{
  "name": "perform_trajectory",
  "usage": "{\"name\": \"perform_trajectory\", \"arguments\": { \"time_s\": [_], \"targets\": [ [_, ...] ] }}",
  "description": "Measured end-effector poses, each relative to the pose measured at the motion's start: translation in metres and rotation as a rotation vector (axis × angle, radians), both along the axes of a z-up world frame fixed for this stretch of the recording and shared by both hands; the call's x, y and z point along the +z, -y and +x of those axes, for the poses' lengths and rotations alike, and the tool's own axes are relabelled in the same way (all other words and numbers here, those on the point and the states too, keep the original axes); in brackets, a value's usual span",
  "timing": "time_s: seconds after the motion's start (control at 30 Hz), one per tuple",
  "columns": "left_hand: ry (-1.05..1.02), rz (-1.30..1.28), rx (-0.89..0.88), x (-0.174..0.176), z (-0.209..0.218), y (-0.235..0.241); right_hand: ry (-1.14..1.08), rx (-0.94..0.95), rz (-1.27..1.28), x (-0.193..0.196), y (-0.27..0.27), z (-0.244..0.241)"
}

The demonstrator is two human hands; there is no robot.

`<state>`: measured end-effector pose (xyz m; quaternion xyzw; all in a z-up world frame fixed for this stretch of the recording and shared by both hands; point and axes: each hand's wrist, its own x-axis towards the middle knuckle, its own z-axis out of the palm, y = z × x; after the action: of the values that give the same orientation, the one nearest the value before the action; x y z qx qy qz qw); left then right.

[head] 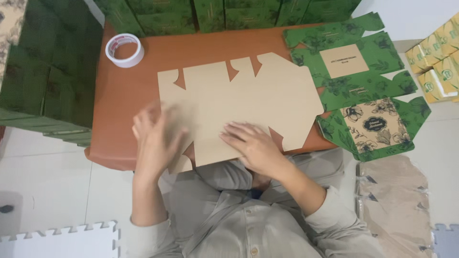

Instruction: The person assembles flat cardboard sheets into small rectangular boxes by folding the sides and tucking the flaps into place. They repeat this process for multiple boxes, stacking the finished ones on the table.

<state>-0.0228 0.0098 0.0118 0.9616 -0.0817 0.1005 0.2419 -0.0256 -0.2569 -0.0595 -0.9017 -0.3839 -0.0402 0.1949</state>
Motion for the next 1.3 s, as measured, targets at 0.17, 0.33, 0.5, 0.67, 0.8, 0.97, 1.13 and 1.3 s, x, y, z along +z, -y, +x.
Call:
{"name": "perform_trajectory", "arguments": {
  "time_s": [0.17,0.33,0.5,0.67,0.8,0.97,1.13,1.3],
  "targets": [
    [-0.258,-0.252,-0.437,-0.012,-0.013,0.004,0.011,-0.084,0.122,-0.006,0.004,0.015],
    [-0.14,-0.13,-0.165,-0.053,-0.001,0.008,-0.215,-0.322,0.17,0.02,-0.014,0.029],
    [-0.231,-0.174,0.111,-0.063,0.005,0.018,-0.237,-0.561,0.382,0.003,-0.022,0.031],
    [-0.165,-0.179,0.158,-0.053,0.0,0.024,0.303,-0.435,0.228,-0.023,-0.043,0.016],
    [-0.128,-0.055,0.064,-0.055,0.004,0.017,0.145,-0.179,0.126,-0.03,-0.095,-0.021],
    [-0.121,-0.067,0.026,-0.058,0.004,0.012,0.19,-0.254,0.157,-0.036,-0.099,-0.027],
    [-0.155,-0.098,0.037,-0.048,0.004,0.016,0.205,-0.361,0.081,-0.033,-0.058,-0.029],
    [-0.127,-0.088,0.077,-0.051,0.0,0.02,0.298,-0.4,-0.133,-0.032,-0.018,-0.033]
  ]
}}
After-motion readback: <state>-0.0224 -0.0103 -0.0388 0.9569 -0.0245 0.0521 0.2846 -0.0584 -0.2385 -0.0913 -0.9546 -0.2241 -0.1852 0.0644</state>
